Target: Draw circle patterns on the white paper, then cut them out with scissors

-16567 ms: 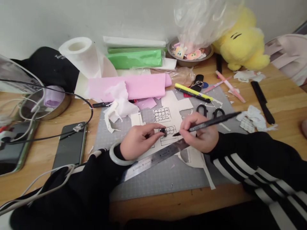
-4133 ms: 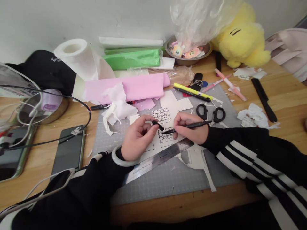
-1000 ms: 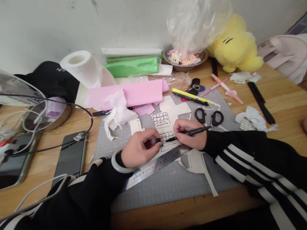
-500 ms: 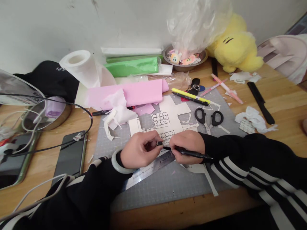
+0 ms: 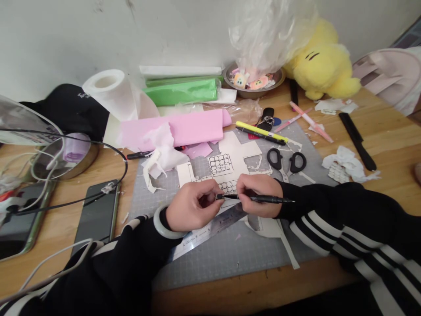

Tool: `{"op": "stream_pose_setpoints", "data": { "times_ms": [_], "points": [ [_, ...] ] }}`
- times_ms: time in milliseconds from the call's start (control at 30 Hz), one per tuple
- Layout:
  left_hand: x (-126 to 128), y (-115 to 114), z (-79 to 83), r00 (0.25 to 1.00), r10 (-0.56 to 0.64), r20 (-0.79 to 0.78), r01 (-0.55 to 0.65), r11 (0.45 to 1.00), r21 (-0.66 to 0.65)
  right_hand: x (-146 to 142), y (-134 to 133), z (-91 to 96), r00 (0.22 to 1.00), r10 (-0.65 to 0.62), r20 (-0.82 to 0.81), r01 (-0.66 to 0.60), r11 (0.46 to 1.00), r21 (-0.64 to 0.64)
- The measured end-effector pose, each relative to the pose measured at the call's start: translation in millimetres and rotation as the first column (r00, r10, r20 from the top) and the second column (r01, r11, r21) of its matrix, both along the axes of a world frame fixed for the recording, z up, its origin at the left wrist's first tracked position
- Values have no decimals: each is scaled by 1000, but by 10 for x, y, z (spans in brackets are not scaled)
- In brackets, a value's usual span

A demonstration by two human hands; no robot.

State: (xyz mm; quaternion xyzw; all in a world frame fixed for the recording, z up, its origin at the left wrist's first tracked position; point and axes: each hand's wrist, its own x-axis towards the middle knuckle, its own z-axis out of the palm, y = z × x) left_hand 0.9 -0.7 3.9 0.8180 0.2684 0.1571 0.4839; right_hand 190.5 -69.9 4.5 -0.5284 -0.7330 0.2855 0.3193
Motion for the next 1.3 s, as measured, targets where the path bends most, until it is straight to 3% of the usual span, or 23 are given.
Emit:
{"op": "stream_pose_setpoints", "data": {
  "times_ms": [233, 467, 800, 1300],
  "points": [
    [12, 2, 4, 1000, 2, -6, -2, 1000, -6, -1, 17, 7, 1000, 1, 10, -1, 999, -44],
    [15, 2, -5, 1000, 6, 0, -6, 1000, -12, 15, -4, -15, 995, 92, -29, -93, 995, -24],
    [16, -4, 11, 997, 50, 58, -57, 991, 122, 34, -13, -2, 996, 83, -35, -80, 995, 64],
    [38, 21, 29, 1000, -18, -7, 19, 990, 141, 58, 3, -21, 992, 125, 17, -126, 986, 107]
  ]
}}
